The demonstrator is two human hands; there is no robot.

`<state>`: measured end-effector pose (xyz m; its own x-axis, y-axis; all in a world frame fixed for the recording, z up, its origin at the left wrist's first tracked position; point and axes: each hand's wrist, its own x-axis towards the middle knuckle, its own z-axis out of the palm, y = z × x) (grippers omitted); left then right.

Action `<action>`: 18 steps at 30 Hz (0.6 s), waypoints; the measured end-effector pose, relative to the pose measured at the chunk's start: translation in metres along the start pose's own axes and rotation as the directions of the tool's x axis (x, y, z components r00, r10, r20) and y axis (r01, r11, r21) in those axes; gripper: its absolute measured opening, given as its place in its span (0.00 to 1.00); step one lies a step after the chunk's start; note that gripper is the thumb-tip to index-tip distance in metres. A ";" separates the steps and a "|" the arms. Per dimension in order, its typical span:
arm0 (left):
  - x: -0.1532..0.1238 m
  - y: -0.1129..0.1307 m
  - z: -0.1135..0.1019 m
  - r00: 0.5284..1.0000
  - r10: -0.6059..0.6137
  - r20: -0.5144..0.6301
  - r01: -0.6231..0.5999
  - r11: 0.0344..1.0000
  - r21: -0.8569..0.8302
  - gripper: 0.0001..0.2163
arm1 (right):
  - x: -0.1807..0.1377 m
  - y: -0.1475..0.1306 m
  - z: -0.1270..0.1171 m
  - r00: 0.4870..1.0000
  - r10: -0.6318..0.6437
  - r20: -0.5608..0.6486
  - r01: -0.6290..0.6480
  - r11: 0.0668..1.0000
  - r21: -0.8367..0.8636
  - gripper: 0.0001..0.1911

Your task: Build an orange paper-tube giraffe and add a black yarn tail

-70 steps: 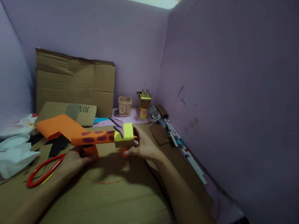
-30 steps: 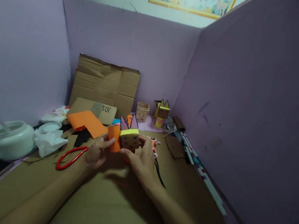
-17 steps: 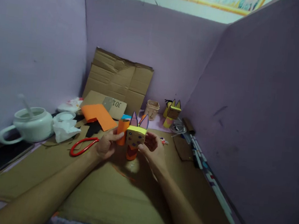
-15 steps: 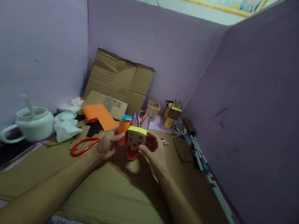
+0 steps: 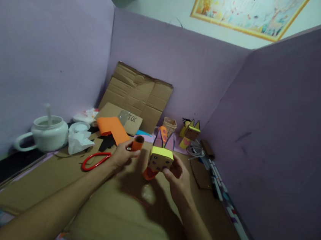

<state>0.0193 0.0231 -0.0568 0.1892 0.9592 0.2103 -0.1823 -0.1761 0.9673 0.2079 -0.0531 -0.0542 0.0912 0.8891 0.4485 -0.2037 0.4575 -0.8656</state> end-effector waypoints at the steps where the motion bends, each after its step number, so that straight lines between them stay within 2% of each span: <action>1: 0.004 -0.002 0.002 1.000 -0.001 0.003 0.001 0.999 0.043 0.16 | 0.000 0.000 0.000 1.000 -0.007 0.006 0.007 1.000 0.009 0.26; 4: 0.016 -0.010 0.012 1.000 -0.003 0.019 0.000 0.986 0.166 0.14 | -0.002 -0.002 -0.001 0.999 -0.006 0.039 0.005 1.000 0.020 0.26; 7: 0.027 -0.021 0.023 0.999 -0.036 0.039 0.023 0.958 0.287 0.08 | -0.004 -0.004 -0.005 0.999 0.012 0.039 -0.013 1.000 0.012 0.25; 11: 0.037 -0.034 0.032 0.992 -0.122 0.040 0.095 0.908 0.409 0.10 | -0.007 -0.003 -0.014 0.997 0.073 -0.040 -0.076 0.995 -0.064 0.20; 15: 0.042 -0.038 0.035 0.985 -0.169 0.027 0.135 0.865 0.483 0.12 | -0.009 -0.001 -0.021 0.996 0.089 -0.016 -0.091 0.987 -0.134 0.15; 18: 0.043 -0.037 0.035 0.983 -0.181 0.018 0.146 0.843 0.518 0.12 | -0.010 0.003 -0.023 0.992 0.123 -0.037 -0.128 0.975 -0.181 0.17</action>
<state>0.0679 0.0631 -0.0784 0.2369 0.9709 0.0338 0.3743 -0.1234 0.9191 0.2284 -0.0603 -0.0665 0.1014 0.9386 0.3298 -0.0335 0.3346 -0.9418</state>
